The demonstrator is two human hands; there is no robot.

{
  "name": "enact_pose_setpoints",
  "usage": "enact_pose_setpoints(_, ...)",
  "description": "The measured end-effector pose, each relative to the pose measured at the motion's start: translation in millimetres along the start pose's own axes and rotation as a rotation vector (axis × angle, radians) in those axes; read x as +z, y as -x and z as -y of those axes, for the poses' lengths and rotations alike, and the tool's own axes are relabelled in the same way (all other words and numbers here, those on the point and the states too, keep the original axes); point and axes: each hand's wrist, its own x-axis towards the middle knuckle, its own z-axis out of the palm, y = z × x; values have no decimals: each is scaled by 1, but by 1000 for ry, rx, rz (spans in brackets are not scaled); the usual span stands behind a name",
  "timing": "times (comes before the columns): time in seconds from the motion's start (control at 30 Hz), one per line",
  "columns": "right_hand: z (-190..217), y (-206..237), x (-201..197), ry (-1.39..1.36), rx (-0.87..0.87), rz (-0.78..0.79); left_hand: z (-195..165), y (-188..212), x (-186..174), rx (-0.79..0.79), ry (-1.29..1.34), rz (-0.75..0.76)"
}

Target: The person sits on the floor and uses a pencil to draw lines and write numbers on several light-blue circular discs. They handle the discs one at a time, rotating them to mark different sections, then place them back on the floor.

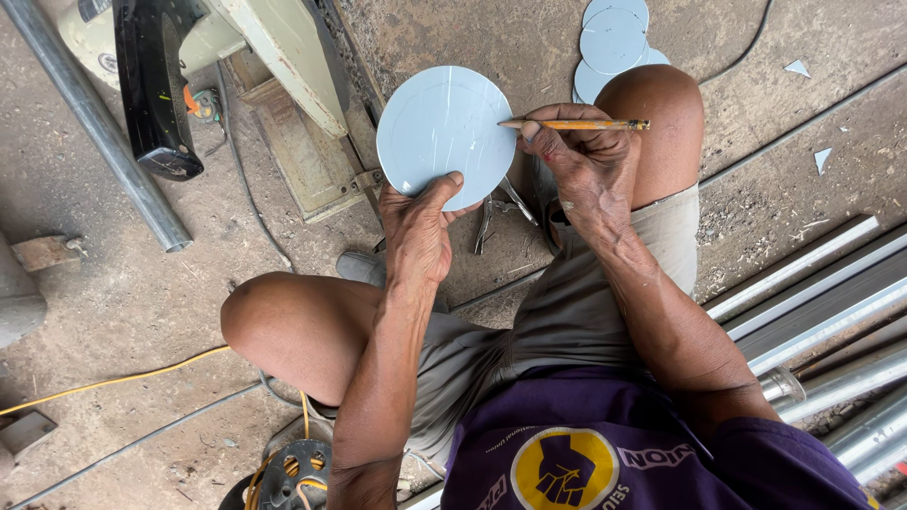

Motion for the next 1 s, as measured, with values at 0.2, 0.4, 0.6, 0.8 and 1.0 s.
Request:
enact_pose_setpoints(0.2, -10, 7, -20, 20, -3, 4, 21, 4, 10, 2, 67, -6)
enact_pose_setpoints(0.4, -23, 17, -52, -24, 26, -2, 45, 5, 33, -11, 90, -29)
enact_pose_setpoints(0.6, -32, 17, -88, -136, 9, -37, 68, 18, 57, -5, 73, -6)
enact_pose_setpoints(0.8, -42, 22, -110, -93, 17, -27, 91, 23, 63, -11, 73, -12)
enact_pose_setpoints(1.0, -53, 21, -112, -137, 24, -30, 98, 20, 61, -4, 77, -10)
